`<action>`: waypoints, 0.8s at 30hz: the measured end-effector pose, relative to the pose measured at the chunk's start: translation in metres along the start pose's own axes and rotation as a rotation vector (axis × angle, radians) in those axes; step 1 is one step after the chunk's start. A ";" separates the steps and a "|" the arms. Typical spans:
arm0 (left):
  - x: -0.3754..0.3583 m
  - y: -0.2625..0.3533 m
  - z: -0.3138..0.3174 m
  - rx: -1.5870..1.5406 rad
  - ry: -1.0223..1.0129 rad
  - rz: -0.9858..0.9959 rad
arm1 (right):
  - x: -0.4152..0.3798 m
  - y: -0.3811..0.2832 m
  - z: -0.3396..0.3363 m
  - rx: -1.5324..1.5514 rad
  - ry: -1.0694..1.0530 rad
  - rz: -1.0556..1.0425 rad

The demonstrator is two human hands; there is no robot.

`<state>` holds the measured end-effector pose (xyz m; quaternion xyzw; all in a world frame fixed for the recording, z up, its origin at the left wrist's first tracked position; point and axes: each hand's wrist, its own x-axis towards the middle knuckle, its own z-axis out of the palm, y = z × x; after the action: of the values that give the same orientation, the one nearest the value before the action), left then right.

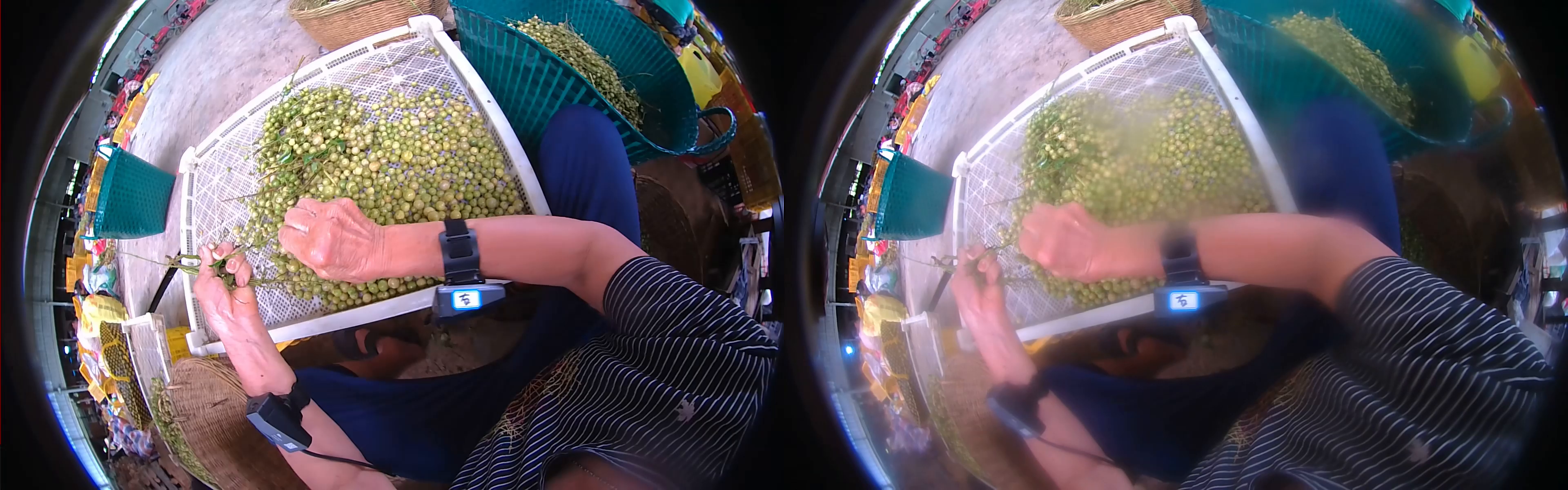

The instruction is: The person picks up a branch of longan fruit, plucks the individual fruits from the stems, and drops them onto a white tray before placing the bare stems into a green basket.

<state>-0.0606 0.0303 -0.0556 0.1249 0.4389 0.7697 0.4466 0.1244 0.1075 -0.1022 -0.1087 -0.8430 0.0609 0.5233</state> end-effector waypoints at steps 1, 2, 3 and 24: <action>0.000 0.001 -0.001 0.000 0.028 0.024 | 0.000 0.000 -0.003 0.066 -0.056 0.064; 0.005 0.003 -0.007 -0.021 0.004 0.005 | 0.000 0.000 -0.006 0.131 -0.112 0.129; 0.004 0.004 -0.007 -0.022 0.007 0.004 | 0.001 -0.002 -0.009 0.132 -0.115 0.129; -0.018 -0.017 0.029 0.241 0.015 0.214 | 0.006 -0.030 -0.011 0.604 -0.244 0.913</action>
<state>-0.0237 0.0361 -0.0483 0.2177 0.5157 0.7554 0.3406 0.1282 0.0798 -0.0852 -0.3000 -0.7100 0.5321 0.3503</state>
